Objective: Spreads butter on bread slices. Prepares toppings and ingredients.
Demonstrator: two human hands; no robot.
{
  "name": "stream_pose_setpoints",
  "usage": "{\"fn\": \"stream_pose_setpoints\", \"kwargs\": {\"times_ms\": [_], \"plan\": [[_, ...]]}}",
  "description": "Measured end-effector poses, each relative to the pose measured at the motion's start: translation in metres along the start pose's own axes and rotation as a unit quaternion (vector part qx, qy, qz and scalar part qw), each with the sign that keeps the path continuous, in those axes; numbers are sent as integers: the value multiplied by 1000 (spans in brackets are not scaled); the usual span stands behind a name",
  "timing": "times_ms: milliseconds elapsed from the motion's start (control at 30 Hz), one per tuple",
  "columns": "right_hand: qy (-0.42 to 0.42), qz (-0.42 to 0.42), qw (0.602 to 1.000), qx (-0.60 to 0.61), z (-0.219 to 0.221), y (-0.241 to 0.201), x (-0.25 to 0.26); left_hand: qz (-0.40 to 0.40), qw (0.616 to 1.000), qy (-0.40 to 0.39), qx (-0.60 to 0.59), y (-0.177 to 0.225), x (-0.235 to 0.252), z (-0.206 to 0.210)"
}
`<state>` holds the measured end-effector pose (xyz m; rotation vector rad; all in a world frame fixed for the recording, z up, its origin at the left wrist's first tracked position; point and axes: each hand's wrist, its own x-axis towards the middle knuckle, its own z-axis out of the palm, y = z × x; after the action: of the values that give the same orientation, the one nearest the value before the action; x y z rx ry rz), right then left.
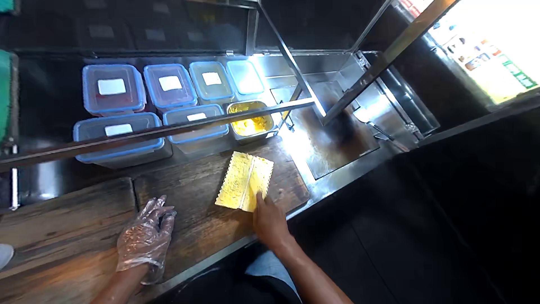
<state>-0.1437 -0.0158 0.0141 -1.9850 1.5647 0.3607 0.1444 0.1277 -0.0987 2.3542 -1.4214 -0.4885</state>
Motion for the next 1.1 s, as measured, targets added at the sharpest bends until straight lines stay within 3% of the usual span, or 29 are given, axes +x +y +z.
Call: {"fn": "stream_pose_setpoints", "kwargs": {"times_ms": [67,133,233,333,400,500,600,700,867,933,1100], "plan": [[-50,-16,997,48,-12,-7,-22,-4,1000,3,-2,0,3,-3],[23,-43,996,77,-20,1,-21,-8,1000,3,-2,3,-1,-2],[161,-118,978,-62,-21,40,30,-22,1000,5,6,5,0,0],[190,-160,949,-192,-28,93,64,-32,999,-1,-2,10,2,-7],[217,-159,938,-218,-39,109,62,-50,999,-3,-5,13,-2,-10],[259,-208,924,-189,-54,98,65,-86,996,12,14,22,-18,-5],[200,-261,927,-181,-65,100,89,-115,993,20,28,39,-32,4],[143,-229,944,-189,-88,114,98,-156,988,0,14,60,-38,-5],[181,-288,931,-135,-95,114,116,-182,983,30,24,85,-77,18],[145,-320,927,-132,-94,110,129,-187,981,24,37,98,-85,19],[10,-213,973,-89,-130,121,103,-269,962,27,-32,127,-96,12]]}}
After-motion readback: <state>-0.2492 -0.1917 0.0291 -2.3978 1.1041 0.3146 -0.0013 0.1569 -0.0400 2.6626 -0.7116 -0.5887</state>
